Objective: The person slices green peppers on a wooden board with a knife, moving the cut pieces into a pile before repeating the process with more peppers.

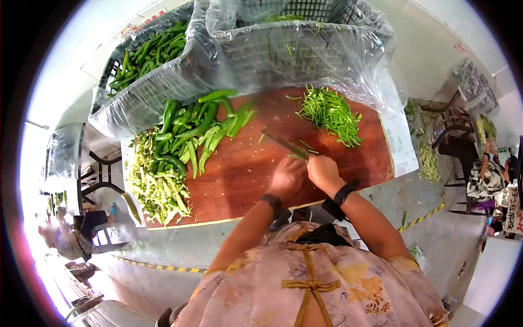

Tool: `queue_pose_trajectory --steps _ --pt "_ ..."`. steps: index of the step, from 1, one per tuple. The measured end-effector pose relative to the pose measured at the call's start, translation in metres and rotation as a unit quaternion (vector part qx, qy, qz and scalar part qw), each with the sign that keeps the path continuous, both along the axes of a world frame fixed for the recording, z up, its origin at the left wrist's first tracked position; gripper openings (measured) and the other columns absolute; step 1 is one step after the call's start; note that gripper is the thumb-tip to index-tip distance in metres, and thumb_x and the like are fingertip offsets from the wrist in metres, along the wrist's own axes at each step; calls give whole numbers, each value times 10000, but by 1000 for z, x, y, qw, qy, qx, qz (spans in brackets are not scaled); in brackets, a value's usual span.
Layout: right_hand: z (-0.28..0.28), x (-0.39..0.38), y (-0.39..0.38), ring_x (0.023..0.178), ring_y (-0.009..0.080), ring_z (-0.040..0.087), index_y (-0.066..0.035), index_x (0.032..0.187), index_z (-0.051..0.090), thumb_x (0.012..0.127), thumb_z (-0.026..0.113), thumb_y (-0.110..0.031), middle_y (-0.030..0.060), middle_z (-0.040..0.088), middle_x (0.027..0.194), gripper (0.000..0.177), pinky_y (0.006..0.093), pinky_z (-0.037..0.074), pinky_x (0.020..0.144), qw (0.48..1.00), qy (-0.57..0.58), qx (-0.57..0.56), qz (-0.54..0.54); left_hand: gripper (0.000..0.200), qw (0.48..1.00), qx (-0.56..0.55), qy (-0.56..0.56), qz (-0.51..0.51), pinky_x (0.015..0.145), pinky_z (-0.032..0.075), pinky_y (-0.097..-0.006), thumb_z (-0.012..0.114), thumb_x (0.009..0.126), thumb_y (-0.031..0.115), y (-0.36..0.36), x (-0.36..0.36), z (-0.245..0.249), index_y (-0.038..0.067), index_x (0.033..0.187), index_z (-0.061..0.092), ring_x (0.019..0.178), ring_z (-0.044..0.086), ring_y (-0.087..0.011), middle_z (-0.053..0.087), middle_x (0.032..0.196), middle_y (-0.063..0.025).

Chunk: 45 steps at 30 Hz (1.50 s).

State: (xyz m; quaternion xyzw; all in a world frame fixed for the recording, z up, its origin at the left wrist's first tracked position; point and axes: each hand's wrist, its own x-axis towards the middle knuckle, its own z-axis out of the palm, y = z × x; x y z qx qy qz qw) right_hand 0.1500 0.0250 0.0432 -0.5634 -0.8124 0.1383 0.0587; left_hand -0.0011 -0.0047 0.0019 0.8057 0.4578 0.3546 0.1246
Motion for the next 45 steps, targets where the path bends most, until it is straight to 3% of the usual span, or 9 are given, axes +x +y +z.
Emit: queue_pose_trajectory --steps 7,9,17,27,29,36,45 --pt "24 24 -24 638 383 607 -16 789 599 840 563 -211 197 609 663 204 481 485 581 1000 18 18 12 291 1000 11 -11 22 844 456 -373 553 655 32 -3 1 0 41 942 604 947 534 -300 573 999 -110" --pt "35 29 -36 643 384 603 -14 807 597 841 559 -209 201 607 670 202 485 482 583 999 0 -46 1 283 1000 -5 10 22 846 455 -371 550 656 31 -4 1 1 38 933 603 952 531 -302 571 1003 -118" --pt "19 34 -39 648 390 601 -11 789 600 831 558 -202 207 606 681 200 483 481 590 997 -15 -76 -11 264 1000 3 15 9 872 447 -369 543 658 35 -1 -1 -12 33 914 608 1005 513 -307 558 1024 -116" --pt "5 -4 3 659 394 601 -13 759 611 837 551 -207 213 608 685 218 486 483 592 999 45 -3 -1 288 999 -19 -33 -22 875 440 -398 552 655 30 -1 1 -8 39 937 614 997 520 -311 561 1014 -109" --pt "11 6 1 665 393 604 -10 760 610 837 560 -222 216 607 681 231 487 483 598 997 68 20 -16 293 999 23 18 25 876 432 -417 563 655 48 0 2 -2 40 942 623 1011 515 -302 563 1023 -102" --pt "37 37 -48 642 373 610 -22 855 607 847 553 -215 193 614 673 200 472 487 576 998 -24 -49 -4 308 1000 20 18 11 883 424 -419 572 658 61 -4 -3 -4 43 959 632 1046 499 -298 559 1072 -98" --pt "34 35 -47 652 389 606 -11 822 613 838 551 -197 211 609 678 197 487 486 587 997 -18 -73 -8 335 1000 -7 14 8 894 419 -417 570 649 48 -5 -5 -2 40 978 631 1046 493 -307 557 1073 -97"
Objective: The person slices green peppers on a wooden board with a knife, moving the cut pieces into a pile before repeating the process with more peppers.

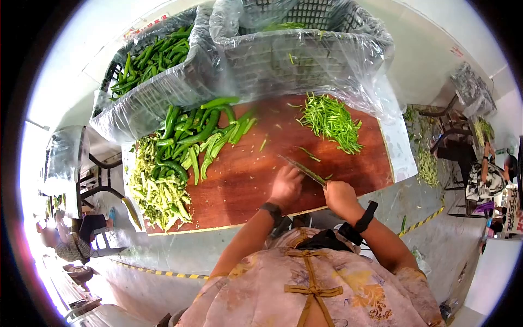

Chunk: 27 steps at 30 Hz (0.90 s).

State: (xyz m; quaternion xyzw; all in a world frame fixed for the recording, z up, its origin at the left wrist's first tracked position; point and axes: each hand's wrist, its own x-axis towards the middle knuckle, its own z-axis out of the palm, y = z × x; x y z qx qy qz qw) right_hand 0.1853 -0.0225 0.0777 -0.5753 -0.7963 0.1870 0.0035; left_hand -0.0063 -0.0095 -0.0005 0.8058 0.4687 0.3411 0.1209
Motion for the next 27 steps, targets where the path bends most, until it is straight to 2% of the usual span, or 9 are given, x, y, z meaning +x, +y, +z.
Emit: queue_pose_trajectory --steps 4,9,14,20,27 --pt "-24 -27 26 659 392 605 -1 805 613 837 549 -200 214 611 687 211 488 485 594 1000 21 -1 7 309 1000 17 -21 -11 881 429 -422 558 655 36 2 0 5 28 957 624 1025 506 -310 557 1058 -98" --pt "-25 -53 60 666 391 608 -3 780 619 842 554 -231 223 610 688 245 483 486 602 997 36 64 -8 291 998 35 -37 -27 872 437 -430 555 661 29 2 -1 -1 21 945 615 1002 516 -324 555 1047 -115" --pt "-3 -26 24 662 387 608 -11 800 626 840 563 -240 208 612 684 241 478 486 599 998 28 55 -16 312 999 17 -36 5 881 433 -425 565 645 23 -1 0 -3 16 956 599 1012 503 -343 545 1043 -148" --pt "5 -9 0 659 383 603 -24 801 615 831 563 -217 199 608 685 203 479 486 595 1000 12 13 -9 300 999 9 -38 -16 881 432 -411 550 647 12 2 -1 0 6 943 601 1012 501 -338 543 1044 -145" --pt "-20 -25 17 664 392 600 -6 775 601 837 550 -206 210 607 696 215 478 488 599 1000 -2 -10 7 285 999 24 -37 -9 875 434 -402 546 646 9 0 -1 1 6 926 599 1000 503 -333 544 1025 -139"
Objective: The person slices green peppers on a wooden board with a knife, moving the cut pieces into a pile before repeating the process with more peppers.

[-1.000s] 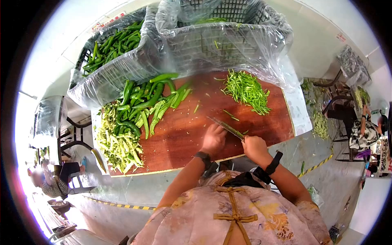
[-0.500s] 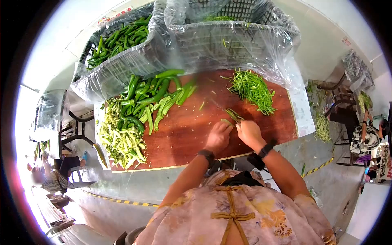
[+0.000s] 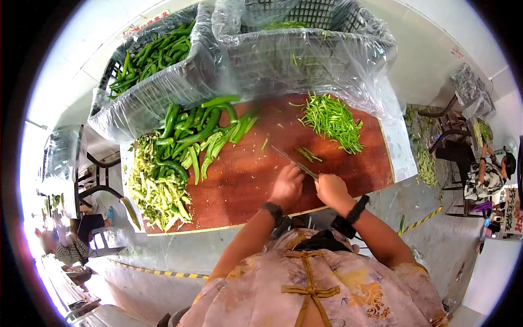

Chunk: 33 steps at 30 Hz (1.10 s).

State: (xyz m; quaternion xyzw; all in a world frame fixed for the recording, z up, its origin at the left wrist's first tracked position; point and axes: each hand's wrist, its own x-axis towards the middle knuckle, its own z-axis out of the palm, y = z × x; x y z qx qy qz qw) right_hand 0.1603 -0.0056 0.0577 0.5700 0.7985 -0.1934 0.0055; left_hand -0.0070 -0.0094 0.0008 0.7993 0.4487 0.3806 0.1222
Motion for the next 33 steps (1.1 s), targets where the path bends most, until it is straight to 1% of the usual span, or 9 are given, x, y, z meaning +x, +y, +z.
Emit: queue_pose_trajectory --steps 5,9,16,24,26,29,30,31,33 --pt "-4 -26 33 668 395 600 3 742 606 836 553 -208 212 606 692 237 479 486 605 995 54 87 -10 306 1000 17 -15 -9 886 438 -405 554 645 11 4 -1 -5 6 947 600 989 516 -337 559 1018 -143" --pt "4 -4 20 654 397 601 -6 753 613 832 565 -216 206 611 679 230 486 483 605 994 48 86 -37 312 999 9 -37 8 891 438 -403 556 643 6 3 1 -5 2 952 599 987 518 -339 563 1014 -143" --pt "23 12 -20 645 398 596 -13 770 609 832 562 -211 201 611 686 213 489 480 593 999 33 34 -21 304 1000 -6 11 8 892 438 -393 554 652 4 0 -2 0 8 953 600 998 514 -339 557 1001 -142" --pt "5 -15 10 663 392 610 2 743 616 843 536 -210 207 615 693 248 484 490 601 999 21 2 -36 286 1000 12 -12 -4 861 449 -397 555 654 7 2 -2 -10 9 937 599 980 512 -338 549 993 -143" --pt "-9 -31 29 660 391 610 0 740 623 843 544 -220 206 616 691 255 481 491 598 996 47 70 -1 284 999 33 -17 -40 857 449 -401 554 648 2 7 -2 -32 3 929 597 966 517 -339 550 989 -145" --pt "1 -39 42 663 387 611 -4 730 631 842 552 -240 208 617 695 273 477 492 595 994 56 92 13 296 999 7 -31 -16 846 450 -405 546 650 1 4 -3 -20 0 941 601 944 524 -334 555 980 -138" --pt "-1 -36 41 663 363 616 -13 812 627 829 572 -237 188 619 692 231 463 488 585 995 38 94 15 296 999 7 -30 -19 846 450 -405 546 650 1 2 -3 -17 0 941 601 944 524 -334 555 980 -138" --pt "0 -30 39 663 363 616 -13 812 627 829 572 -237 188 619 692 231 463 488 585 994 38 98 12 303 999 1 -28 -14 835 452 -406 545 650 1 2 -3 -13 0 946 609 937 526 -329 562 977 -137" --pt "2 -12 29 667 333 619 -27 944 591 797 605 -219 158 620 721 242 445 482 579 988 48 147 8 309 999 -1 -30 -13 824 453 -407 543 651 0 3 -2 -5 0 951 617 929 528 -324 570 974 -136"
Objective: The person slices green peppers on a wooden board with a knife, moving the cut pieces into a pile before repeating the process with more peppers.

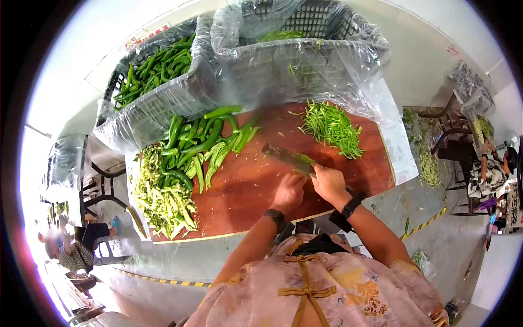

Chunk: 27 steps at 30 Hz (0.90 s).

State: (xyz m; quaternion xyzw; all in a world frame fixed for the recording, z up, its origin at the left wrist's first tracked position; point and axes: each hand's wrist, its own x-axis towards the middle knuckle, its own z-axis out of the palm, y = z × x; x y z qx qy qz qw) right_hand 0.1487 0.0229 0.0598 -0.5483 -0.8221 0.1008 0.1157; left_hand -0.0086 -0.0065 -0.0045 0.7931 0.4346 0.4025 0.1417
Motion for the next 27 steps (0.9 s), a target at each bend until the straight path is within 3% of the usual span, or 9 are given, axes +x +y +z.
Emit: queue_pose_trajectory --steps 5,6,8,11,16,18,20,25,27 --pt "20 49 -12 702 303 599 -48 1070 482 665 700 -116 120 592 766 466 420 472 614 997 -42 61 -3 280 999 14 19 -32 752 476 -380 570 677 29 1 -8 20 56 946 644 870 564 -288 612 954 -90" --pt "22 56 -13 702 303 599 -48 1070 482 665 700 -116 120 592 766 466 420 472 614 997 -42 67 -10 292 998 30 16 -60 722 491 -370 580 700 43 4 -8 26 90 981 647 824 581 -281 620 940 -75" --pt "22 69 -14 654 306 600 -59 868 512 753 561 -126 121 594 712 142 429 470 568 992 -41 118 -20 215 998 28 4 -62 693 499 -379 600 712 68 8 -2 39 93 919 648 791 602 -276 626 900 -82" --pt "22 77 -17 700 310 581 -63 967 479 647 705 -120 115 564 746 397 417 465 629 989 -103 97 -43 160 995 -66 -7 -81 691 498 -387 610 713 84 23 17 75 80 870 641 776 608 -293 624 873 -111" --pt "24 81 -23 680 295 572 -81 870 489 684 648 -129 100 535 717 249 407 466 614 980 -109 166 -23 103 980 -136 -58 -137 657 478 -422 557 789 102 66 70 87 37 811 633 725 597 -350 621 793 -157" --pt "24 85 -23 672 286 569 -87 847 494 699 626 -133 94 525 709 203 402 467 608 974 -123 189 -30 143 977 -115 42 -176 752 481 -429 545 787 94 95 77 70 41 879 640 851 599 -353 625 897 -182" --pt "33 88 -28 656 273 565 -95 823 497 726 596 -145 84 509 692 148 396 463 592 976 -101 194 -14 217 995 -75 31 -56 849 470 -423 534 785 82 111 83 65 43 975 632 979 571 -360 607 1027 -198" --pt "39 96 -29 662 267 562 -104 813 502 717 609 -153 80 505 695 152 397 458 589 978 -79 193 -22 303 995 88 1 -39 772 500 -398 586 782 82 115 78 73 53 1084 586 897 618 -323 622 1034 -166" --pt "32 99 -26 672 266 562 -106 814 506 717 609 -156 80 507 701 150 398 457 591 980 -75 184 -21 338 941 -233 9 -244 767 500 -399 555 787 63 103 85 77 57 1125 567 899 618 -317 616 1045 -175"
